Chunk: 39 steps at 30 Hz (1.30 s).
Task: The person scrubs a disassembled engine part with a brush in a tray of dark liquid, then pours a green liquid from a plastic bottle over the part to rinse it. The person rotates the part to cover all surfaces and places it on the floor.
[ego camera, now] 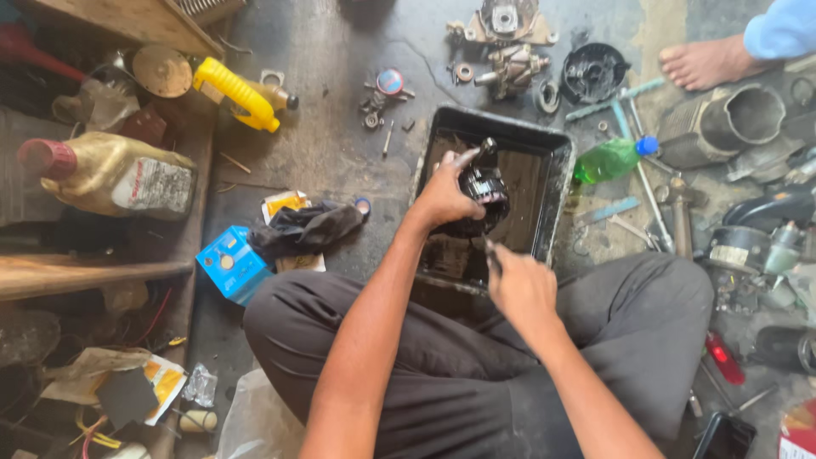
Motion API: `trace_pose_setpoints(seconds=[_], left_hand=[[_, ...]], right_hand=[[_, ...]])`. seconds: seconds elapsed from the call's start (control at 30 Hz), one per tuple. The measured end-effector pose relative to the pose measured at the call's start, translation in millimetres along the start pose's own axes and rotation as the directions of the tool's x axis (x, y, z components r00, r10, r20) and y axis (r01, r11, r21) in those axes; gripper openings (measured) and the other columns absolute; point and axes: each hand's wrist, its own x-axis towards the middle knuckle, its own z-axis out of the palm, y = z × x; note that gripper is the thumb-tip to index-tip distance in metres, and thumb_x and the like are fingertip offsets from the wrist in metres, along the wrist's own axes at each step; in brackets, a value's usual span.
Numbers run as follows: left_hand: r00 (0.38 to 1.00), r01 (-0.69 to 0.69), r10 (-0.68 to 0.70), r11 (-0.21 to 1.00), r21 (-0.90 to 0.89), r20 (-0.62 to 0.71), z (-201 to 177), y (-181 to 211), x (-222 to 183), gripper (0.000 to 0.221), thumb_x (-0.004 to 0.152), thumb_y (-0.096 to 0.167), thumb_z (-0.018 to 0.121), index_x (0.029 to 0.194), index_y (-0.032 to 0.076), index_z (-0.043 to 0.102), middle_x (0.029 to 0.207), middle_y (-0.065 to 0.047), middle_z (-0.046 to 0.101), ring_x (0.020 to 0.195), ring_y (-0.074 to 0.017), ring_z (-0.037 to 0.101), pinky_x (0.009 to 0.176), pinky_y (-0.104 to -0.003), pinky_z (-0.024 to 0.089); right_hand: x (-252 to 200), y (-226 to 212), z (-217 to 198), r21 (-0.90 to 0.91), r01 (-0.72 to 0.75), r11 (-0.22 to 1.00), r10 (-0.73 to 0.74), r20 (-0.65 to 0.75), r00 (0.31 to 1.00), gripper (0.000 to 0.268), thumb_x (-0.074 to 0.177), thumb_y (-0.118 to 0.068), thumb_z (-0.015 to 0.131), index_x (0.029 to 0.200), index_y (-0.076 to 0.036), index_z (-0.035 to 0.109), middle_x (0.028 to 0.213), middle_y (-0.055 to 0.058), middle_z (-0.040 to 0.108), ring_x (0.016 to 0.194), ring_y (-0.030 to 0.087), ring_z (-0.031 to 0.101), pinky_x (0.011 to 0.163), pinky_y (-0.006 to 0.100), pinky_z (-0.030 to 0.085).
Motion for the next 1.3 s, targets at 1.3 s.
trace_pose_setpoints(seconds=[1.3], left_hand=[[0.994, -0.113, 0.113, 0.994, -0.012, 0.012, -3.3, -4.6, -5.8, 0.109, 0.043, 0.015, 0.087, 0.146, 0.002, 0.054, 0.121, -0.013, 0.054, 0.12, -0.0299, 0.056, 0.105, -0.034, 0.047]], right_hand=[[3.7, -12.1, -0.1, 0.204, 0.087, 0.975, -0.056, -0.155, 0.986, 0.031, 0.094, -0.029, 0.068, 0.119, -0.011, 0.072, 0.094, 0.025, 0.072, 0.09, 0.045, 0.068, 0.082, 0.056, 0.056]])
